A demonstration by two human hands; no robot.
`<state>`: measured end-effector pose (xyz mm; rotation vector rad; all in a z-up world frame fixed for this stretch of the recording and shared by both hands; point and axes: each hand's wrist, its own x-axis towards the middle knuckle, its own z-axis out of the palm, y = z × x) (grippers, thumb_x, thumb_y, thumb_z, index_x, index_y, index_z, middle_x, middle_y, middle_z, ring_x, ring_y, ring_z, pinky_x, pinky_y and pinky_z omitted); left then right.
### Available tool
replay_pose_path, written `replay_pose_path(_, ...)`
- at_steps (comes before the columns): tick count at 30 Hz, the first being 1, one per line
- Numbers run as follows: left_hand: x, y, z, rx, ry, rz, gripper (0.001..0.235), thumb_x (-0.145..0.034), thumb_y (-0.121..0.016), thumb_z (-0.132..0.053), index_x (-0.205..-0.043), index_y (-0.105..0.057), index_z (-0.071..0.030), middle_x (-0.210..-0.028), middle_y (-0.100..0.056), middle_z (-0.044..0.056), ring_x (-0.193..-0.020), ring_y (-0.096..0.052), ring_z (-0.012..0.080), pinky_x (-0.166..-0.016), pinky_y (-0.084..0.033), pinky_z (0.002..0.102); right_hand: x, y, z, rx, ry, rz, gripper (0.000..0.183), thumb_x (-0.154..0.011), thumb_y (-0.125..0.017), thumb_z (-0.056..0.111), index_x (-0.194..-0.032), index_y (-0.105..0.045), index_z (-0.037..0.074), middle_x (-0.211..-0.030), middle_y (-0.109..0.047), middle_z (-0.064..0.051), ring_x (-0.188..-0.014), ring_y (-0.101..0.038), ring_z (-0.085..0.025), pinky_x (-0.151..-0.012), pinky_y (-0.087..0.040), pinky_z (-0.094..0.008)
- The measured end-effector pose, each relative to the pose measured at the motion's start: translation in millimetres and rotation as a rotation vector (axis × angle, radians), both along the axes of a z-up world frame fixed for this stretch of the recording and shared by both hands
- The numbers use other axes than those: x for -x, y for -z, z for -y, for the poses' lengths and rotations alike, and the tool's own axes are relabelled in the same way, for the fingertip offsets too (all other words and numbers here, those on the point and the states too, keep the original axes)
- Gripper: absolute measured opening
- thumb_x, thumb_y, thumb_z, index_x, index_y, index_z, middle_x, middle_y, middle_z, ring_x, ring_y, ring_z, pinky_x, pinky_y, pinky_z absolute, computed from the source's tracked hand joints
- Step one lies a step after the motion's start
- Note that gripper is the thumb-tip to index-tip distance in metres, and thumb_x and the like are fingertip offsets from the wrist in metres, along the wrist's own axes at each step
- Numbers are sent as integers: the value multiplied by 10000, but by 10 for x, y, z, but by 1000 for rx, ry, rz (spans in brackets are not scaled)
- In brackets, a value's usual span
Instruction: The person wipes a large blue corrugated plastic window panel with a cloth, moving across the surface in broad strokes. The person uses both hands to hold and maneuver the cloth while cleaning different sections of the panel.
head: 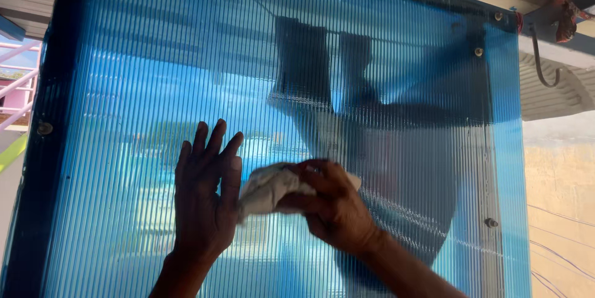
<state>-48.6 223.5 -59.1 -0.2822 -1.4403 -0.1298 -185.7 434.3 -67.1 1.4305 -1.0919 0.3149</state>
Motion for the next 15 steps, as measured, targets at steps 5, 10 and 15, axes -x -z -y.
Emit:
replay_pose_path(5,117,106,-233,91,-193,-42,637,-1090,-338,-447,-1508,-511,2,-1630,-379,253,-1557,-236,424,-1237,-111,610,206,-2273,-730,542,-255,90,302,-1001,-764,25,-1254,-730,186,-1210,-724,-56,-1091,-733,-187,-901,-651,-334)
replay_pose_path(10,80,111,-202,7,-33,-36,563,-1123,-292,-386,-1505,-527,-47,-1629,-429,202,-1581,-290,374,-1280,-146,578,197,-1119,-518,403,-152,69,411,-856,-780,-52,-1208,-749,160,-1146,-696,-67,-1086,-618,-234,-924,-606,-362)
replay_pose_path(15,199,169,-355,14,15,-60,532,-1146,-270,-364,-1494,-545,-70,-1631,-456,179,-1594,-297,366,-1301,-153,568,-320,1035,-196,-149,81,75,55,-978,-791,174,-943,-778,214,-1308,-719,10,-1187,-637,-218,-915,-561,-359)
